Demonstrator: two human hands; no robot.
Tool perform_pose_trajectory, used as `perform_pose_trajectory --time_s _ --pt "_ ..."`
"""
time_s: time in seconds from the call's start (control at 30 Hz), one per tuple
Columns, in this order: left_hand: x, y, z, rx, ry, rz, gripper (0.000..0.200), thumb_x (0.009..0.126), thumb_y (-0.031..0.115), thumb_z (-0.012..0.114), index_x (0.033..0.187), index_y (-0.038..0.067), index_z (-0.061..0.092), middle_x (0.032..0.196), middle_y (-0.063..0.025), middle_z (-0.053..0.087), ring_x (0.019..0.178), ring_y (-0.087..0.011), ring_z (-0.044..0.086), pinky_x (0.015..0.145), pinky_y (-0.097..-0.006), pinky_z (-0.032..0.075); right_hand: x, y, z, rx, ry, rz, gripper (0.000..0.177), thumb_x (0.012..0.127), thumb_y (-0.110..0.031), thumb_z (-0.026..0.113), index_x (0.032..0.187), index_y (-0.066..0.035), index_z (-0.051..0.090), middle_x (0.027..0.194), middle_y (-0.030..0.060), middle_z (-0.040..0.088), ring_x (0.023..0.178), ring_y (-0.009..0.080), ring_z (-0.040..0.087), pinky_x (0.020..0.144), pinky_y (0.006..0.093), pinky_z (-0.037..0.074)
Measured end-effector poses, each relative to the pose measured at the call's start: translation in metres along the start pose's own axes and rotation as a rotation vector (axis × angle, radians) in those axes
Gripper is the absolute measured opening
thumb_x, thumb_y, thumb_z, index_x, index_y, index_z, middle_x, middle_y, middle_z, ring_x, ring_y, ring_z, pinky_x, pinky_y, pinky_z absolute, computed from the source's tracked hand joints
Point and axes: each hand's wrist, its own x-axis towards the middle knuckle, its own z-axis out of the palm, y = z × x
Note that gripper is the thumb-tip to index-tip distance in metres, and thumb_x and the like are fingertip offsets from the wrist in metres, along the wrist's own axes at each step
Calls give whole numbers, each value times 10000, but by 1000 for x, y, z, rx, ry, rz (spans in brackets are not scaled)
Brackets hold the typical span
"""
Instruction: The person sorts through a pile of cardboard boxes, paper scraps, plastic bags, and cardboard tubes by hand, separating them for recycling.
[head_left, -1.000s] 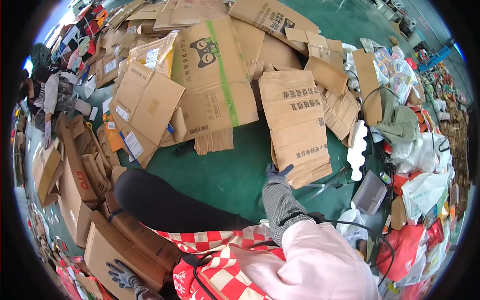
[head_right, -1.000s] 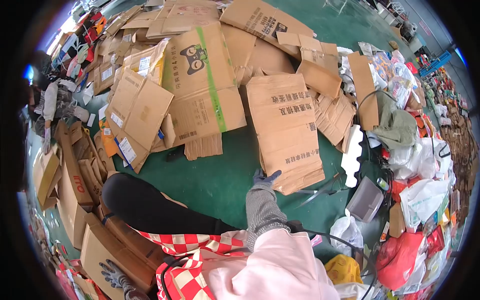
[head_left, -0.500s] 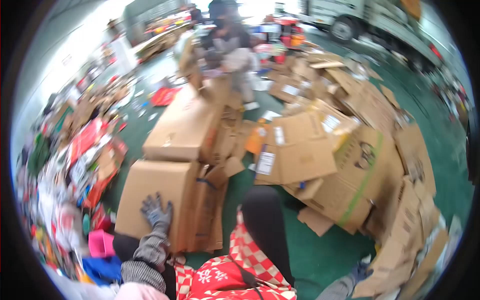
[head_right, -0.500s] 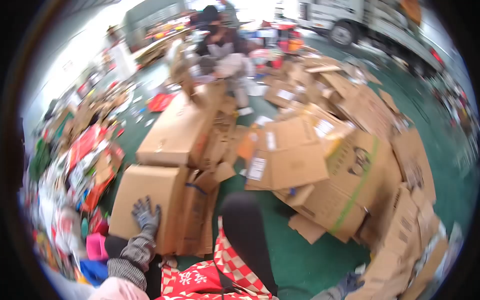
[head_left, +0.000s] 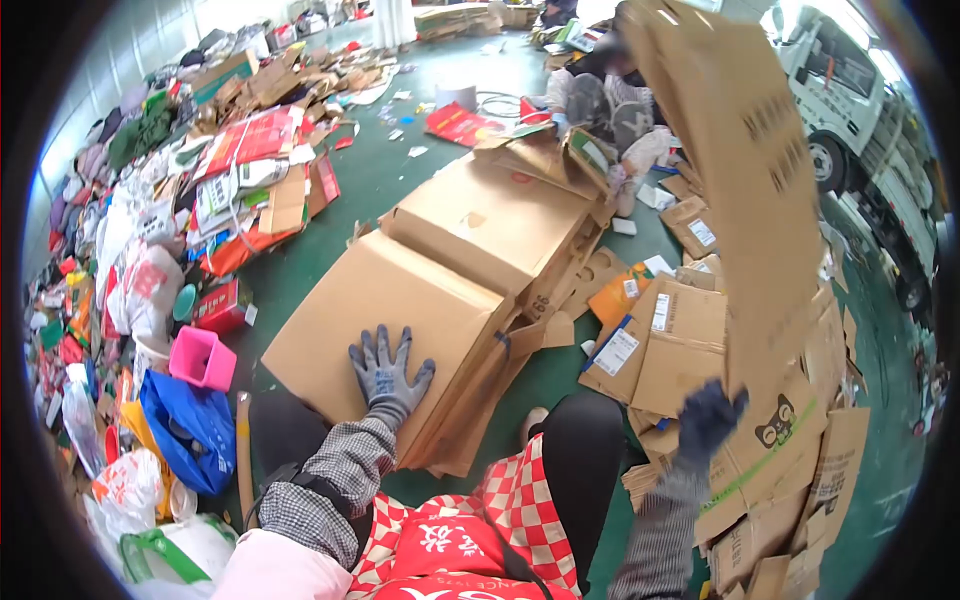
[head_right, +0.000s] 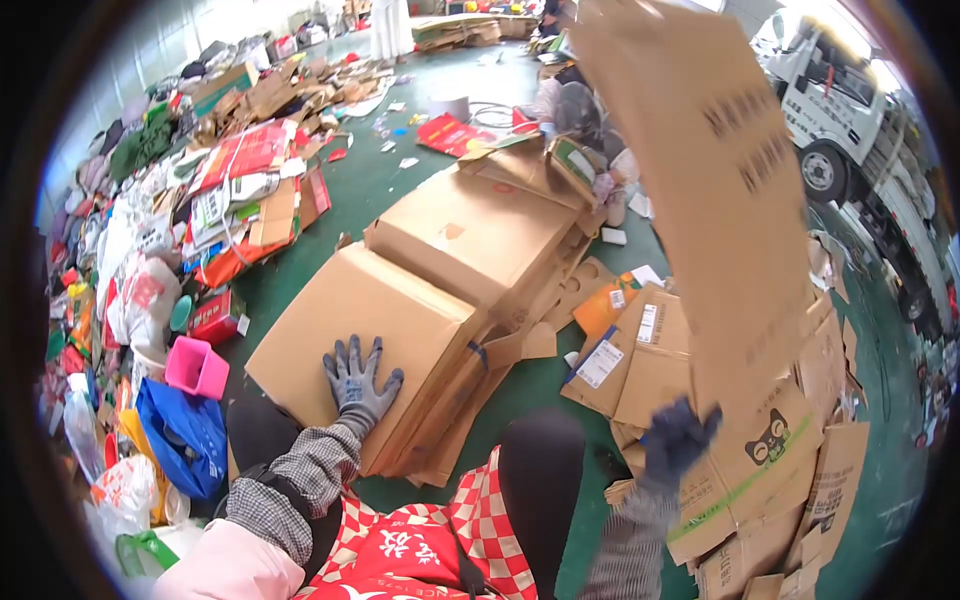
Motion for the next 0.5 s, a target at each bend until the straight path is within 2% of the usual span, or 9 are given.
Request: perform_pose_trajectory --time_s 0.03,0.1,0.17,0.2,0.27,0.33,0.4,0.47,0.5 --pt "0 -1 3 7 6 5 654 776 533 407 1327 196 304 1390 -167 186 1288 -372 84 1022 -516 -24 37 23 4 -52 -58 149 355 853 -395 466 720 -76 386 540 -71 363 548 72 319 613 260 336" --pt "-1 1 3 6 -17 -5 653 777 533 405 1327 197 303 1391 -167 182 1288 -371 83 1022 -515 -27 95 78 4 -89 56 193 302 841 -366 499 797 -69 463 565 -53 440 614 76 454 569 265 395" --pt "1 1 5 5 -25 -10 647 781 531 397 1328 200 299 1395 -166 169 1291 -368 76 1023 -515 -35 151 124 -44 -164 142 213 204 825 -308 545 805 -107 524 595 -24 500 599 114 522 563 277 462" --pt "2 0 5 11 -30 -11 647 781 531 397 1328 200 299 1395 -166 169 1291 -368 76 1023 -515 -35 167 152 -52 -178 237 289 207 830 -323 535 829 -117 549 607 -20 515 575 135 541 535 272 474" --pt "3 2 4 1 -53 -20 650 782 536 387 1332 202 290 1399 -165 156 1292 -369 67 1023 -514 -43 182 202 -98 -264 511 167 184 832 -314 533 789 -136 555 609 -11 515 563 147 530 544 260 471" --pt "4 1 7 9 -76 -12 659 782 542 382 1337 204 277 1401 -163 150 1293 -369 61 1023 -512 -47 175 234 -148 -508 629 222 160 835 -287 533 784 -136 550 634 5 523 576 158 530 536 273 459" --pt "6 2 13 25 -87 -20 667 777 541 393 1340 204 270 1404 -159 143 1296 -366 53 1023 -510 -51 167 259 -149 -533 800 226 129 802 -240 585 727 -164 513 605 -28 517 548 127 517 720 364 477" --pt "10 5 14 69 -134 22 662 786 532 396 1347 210 253 1407 -158 141 1299 -359 53 1025 -509 -31 165 262 -149 -637 775 366 308 817 -428 489 665 -162 465 554 -15 455 483 146 453 454 291 317" --pt "8 4 14 122 -106 1 654 795 529 388 1351 217 241 1408 -155 142 1300 -357 58 1027 -507 -17 160 262 -153 -571 654 334 347 813 -422 499 589 -165 433 496 -15 404 446 138 415 409 282 215"
